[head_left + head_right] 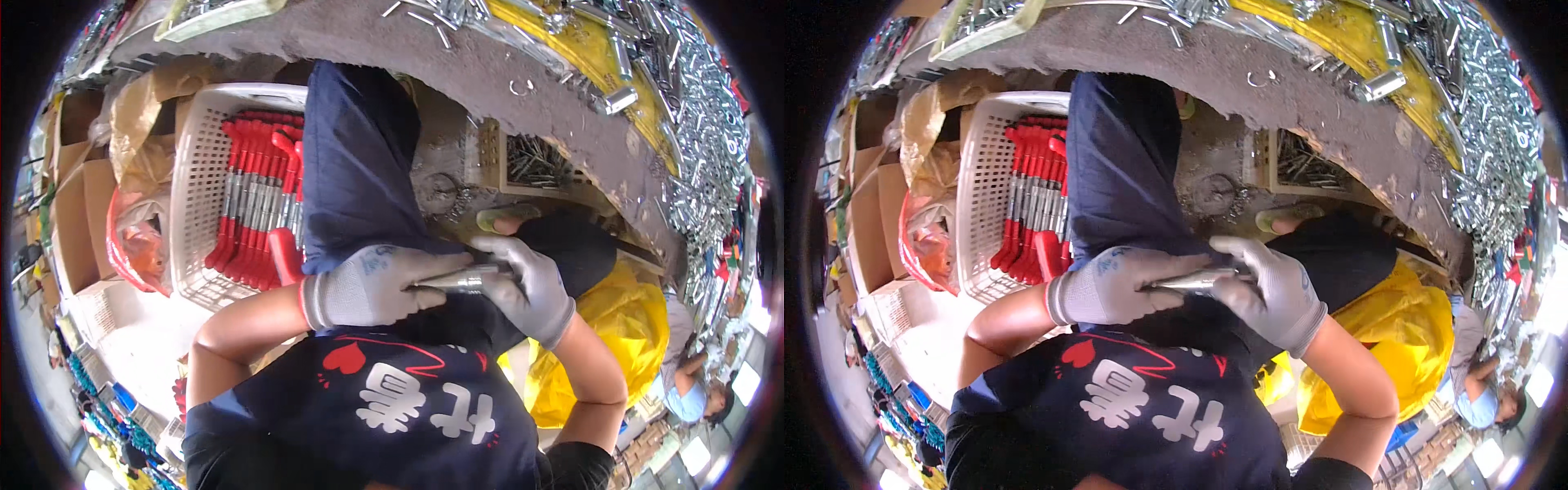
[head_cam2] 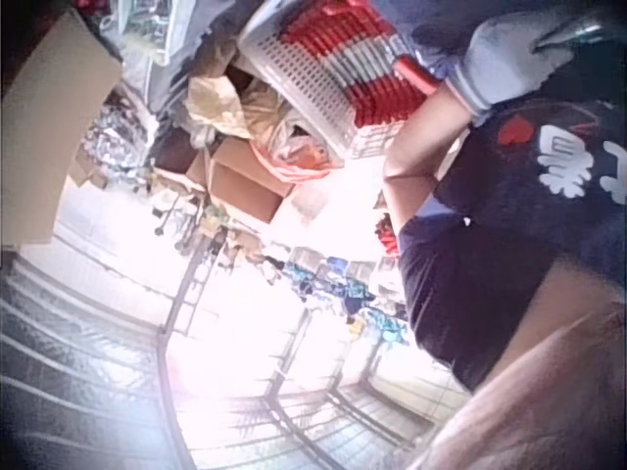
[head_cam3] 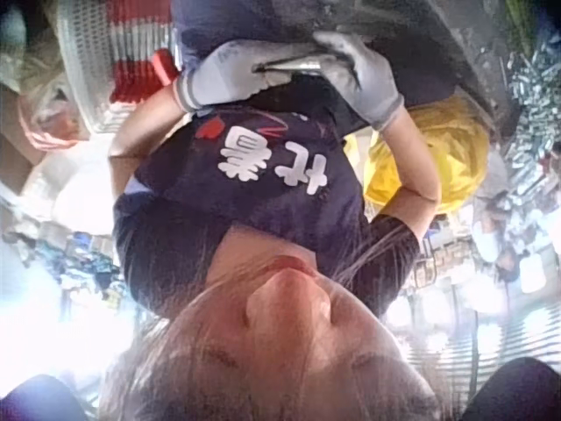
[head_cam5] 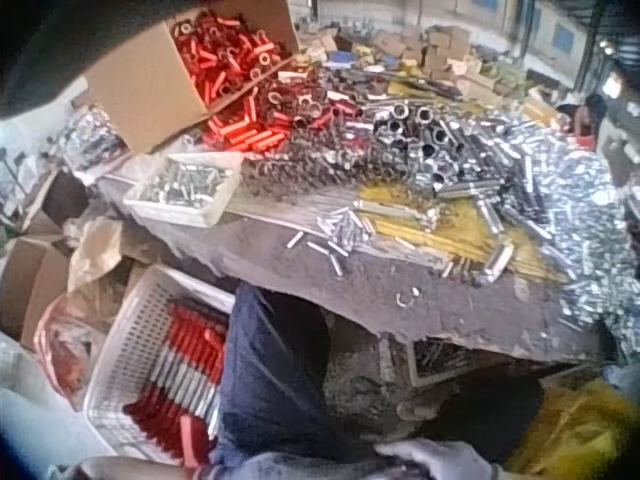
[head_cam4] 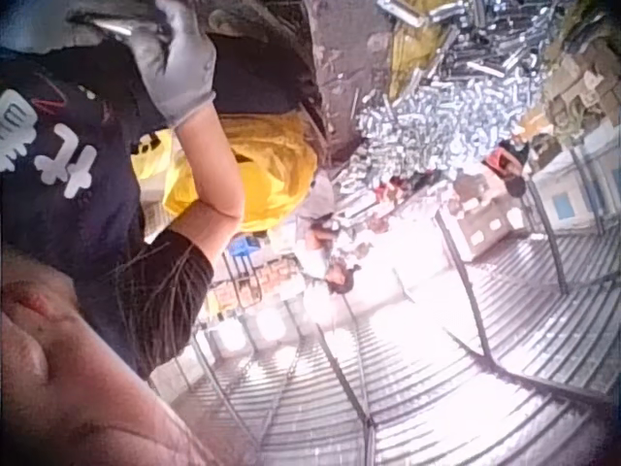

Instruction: Manual assembly of metal components, tubes, and springs into hardware tools at a factory workbench.

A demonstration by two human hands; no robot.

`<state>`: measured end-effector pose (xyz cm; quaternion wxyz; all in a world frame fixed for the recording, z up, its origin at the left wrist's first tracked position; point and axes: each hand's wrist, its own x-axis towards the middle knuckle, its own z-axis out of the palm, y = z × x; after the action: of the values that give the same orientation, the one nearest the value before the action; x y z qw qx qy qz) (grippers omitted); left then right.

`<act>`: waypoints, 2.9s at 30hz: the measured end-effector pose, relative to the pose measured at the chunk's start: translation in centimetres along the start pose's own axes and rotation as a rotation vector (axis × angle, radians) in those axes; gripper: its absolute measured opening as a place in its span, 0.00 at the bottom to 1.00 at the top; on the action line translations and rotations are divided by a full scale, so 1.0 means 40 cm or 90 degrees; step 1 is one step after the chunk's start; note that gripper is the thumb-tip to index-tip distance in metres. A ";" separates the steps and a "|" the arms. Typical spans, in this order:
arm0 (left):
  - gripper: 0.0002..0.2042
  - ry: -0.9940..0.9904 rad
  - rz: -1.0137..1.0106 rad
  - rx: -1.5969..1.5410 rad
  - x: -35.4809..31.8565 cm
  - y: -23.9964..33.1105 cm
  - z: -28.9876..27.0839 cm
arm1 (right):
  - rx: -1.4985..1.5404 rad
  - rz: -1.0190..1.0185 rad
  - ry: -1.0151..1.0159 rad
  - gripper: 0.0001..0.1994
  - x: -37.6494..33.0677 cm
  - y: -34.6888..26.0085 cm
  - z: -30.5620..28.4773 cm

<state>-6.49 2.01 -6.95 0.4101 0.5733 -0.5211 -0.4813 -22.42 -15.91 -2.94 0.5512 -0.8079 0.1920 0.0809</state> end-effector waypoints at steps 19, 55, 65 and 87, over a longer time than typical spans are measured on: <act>0.26 -0.071 -0.033 0.018 0.006 -0.031 -0.028 | 0.038 0.157 0.018 0.21 -0.023 0.018 0.022; 0.20 0.445 -0.042 0.119 0.065 0.070 -0.108 | 0.588 -0.147 0.010 0.52 0.075 0.023 0.031; 0.15 0.538 -0.111 -0.983 0.208 -0.194 -0.159 | -0.031 -0.147 0.180 0.26 -0.054 0.056 0.025; 0.16 0.402 -0.695 -0.831 0.487 -0.476 0.288 | 0.145 0.469 0.292 0.25 0.017 0.351 0.113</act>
<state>-14.03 -14.66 -30.18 0.4919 0.4997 0.3362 -0.6288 -27.06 -16.37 -16.97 0.5143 -0.6167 0.5920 0.0691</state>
